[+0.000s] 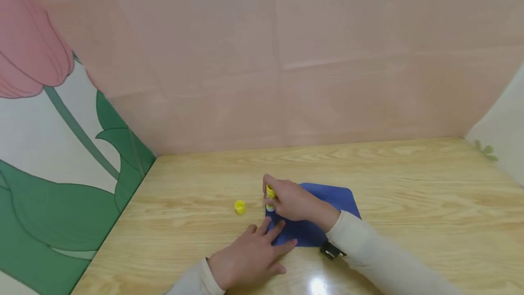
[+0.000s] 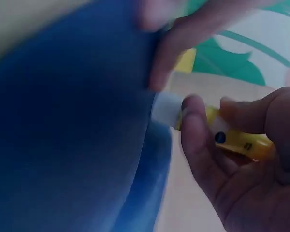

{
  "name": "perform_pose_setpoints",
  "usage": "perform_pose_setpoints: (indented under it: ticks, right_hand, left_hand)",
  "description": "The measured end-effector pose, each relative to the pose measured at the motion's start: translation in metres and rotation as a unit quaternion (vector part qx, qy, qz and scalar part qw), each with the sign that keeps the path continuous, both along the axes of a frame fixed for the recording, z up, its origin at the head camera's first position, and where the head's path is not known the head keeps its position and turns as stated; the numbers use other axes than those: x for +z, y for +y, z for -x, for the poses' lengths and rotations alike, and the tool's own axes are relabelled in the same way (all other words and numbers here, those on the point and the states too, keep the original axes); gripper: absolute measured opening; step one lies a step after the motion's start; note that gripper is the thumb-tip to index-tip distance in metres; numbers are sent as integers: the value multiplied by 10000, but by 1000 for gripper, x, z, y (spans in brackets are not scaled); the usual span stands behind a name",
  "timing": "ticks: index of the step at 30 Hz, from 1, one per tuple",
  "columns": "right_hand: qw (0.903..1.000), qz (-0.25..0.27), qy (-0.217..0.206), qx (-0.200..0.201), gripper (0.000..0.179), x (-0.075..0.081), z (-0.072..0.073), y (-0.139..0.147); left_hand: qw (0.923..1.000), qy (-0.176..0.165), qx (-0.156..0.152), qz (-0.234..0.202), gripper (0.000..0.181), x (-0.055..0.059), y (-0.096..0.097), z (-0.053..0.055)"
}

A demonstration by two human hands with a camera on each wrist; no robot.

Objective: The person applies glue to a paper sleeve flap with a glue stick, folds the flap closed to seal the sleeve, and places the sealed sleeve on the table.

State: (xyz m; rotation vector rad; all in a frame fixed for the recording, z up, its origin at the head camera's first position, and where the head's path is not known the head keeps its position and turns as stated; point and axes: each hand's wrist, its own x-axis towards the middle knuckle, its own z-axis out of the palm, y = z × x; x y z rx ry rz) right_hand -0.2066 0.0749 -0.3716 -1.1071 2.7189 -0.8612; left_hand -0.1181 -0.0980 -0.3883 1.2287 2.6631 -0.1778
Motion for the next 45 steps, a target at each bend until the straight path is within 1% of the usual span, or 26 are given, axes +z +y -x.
perform_pose_setpoints:
  ticks: [2,4,6,9,15,17,21,25,27,32,37,45]
  right_hand:
    - [9999,-106,-56,-84,15,-4,0,-3]
    - [9997,-123,-114,-196,15,-5,0,-4]
    - [9996,-130,-108,-216,16,-6,-1,-5]
    - [9997,-134,-53,-189,16,-5,-2,-4]
    - [9992,-271,31,-294,17,-7,-3,-1]
    - [9988,-341,57,-350,18,-6,-4,0]
    - [9983,-388,42,-425,18,-6,-4,5]
    - [9982,-329,-43,-494,17,-6,-5,15]
    - [9982,-308,26,-510,17,-7,-5,22]
    - [9978,-275,215,-571,17,-8,-8,40]
    - [9970,-260,175,-714,17,-6,-13,58]
    - [9953,-321,360,-843,17,-3,-20,83]
  left_hand:
    - [9999,100,22,-14,52,0,1,0]
    - [9998,185,27,-40,52,1,1,1]
    - [9996,264,-13,-52,53,1,0,2]
    - [9996,270,-42,-44,52,0,0,2]
    - [9999,123,25,39,53,-1,0,4]
    - [9999,94,72,31,53,1,0,3]
    - [9997,-93,206,11,53,3,-2,2]
    - [9992,-303,247,8,53,5,-1,2]
    - [9990,-371,247,13,53,5,0,3]
    - [9988,-416,271,53,55,4,2,4]
    - [9990,-384,238,50,55,5,3,4]
    - [9982,-504,321,-16,55,6,1,3]
